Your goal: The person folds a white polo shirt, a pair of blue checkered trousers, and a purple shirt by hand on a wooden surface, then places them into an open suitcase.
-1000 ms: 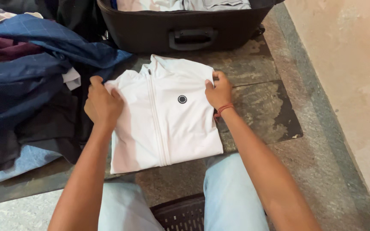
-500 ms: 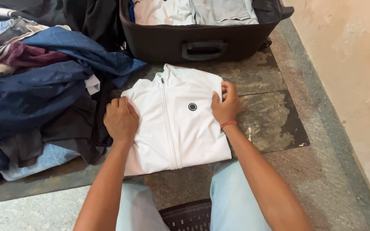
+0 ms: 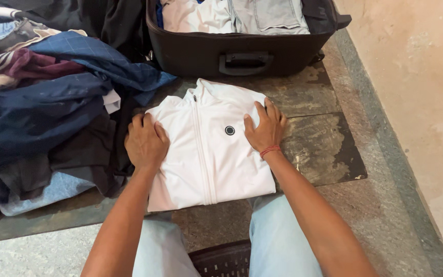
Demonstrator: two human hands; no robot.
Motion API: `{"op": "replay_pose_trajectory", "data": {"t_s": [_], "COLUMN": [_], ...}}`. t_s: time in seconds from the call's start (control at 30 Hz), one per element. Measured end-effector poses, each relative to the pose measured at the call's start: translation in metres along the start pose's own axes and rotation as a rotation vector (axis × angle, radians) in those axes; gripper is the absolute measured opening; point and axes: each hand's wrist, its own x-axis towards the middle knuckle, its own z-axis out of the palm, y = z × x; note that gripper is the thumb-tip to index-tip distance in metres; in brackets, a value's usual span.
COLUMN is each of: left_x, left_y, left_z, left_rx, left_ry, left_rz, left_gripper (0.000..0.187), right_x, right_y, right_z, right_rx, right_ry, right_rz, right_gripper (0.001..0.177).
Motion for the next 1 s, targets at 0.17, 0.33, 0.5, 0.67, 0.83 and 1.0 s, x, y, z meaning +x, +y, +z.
{"op": "replay_pose_trajectory", "data": {"t_s": [0.17,0.33,0.5,0.67,0.83,1.0], "left_x": [0.0008,0.0006,-0.0006,-0.0010,0.0004,0.0002], "left_y": [-0.0003,-0.0002,-0.0013,-0.0024,-0.0001,-0.0007], "left_z": [0.0006,0.0015,0.0035,0.0037,0.0012,0.0008], "left_rx": [0.023,0.022,-0.008,0.000,0.008,0.016], "left_ry": [-0.029,-0.013,-0.045,-0.012,0.022,-0.003], "left_rz": [0.006,0.018,-0.026,-0.012,-0.005,-0.002], "left_gripper": [0.030,0.030,0.024,0.026,0.023,0.025], "right_x": [0.0023,0.0029,0.0045,0.0047,0.0021,0.0013], "right_y": [-0.0018,-0.0033,-0.0015,-0.0002,-0.0012,-0.0003], "right_z": [-0.0014,-0.0021,-0.0006,-0.0001,0.0005,0.0003], "right_rx": [-0.019,-0.015,-0.011,-0.022,-0.039,-0.034], "right_ry": [-0.063,-0.073,-0.063,-0.092,-0.087,-0.071], "right_rz": [0.021,0.046,0.032,0.053,0.047,0.039], "right_gripper": [0.048,0.048,0.066,0.069,0.060,0.058]}}
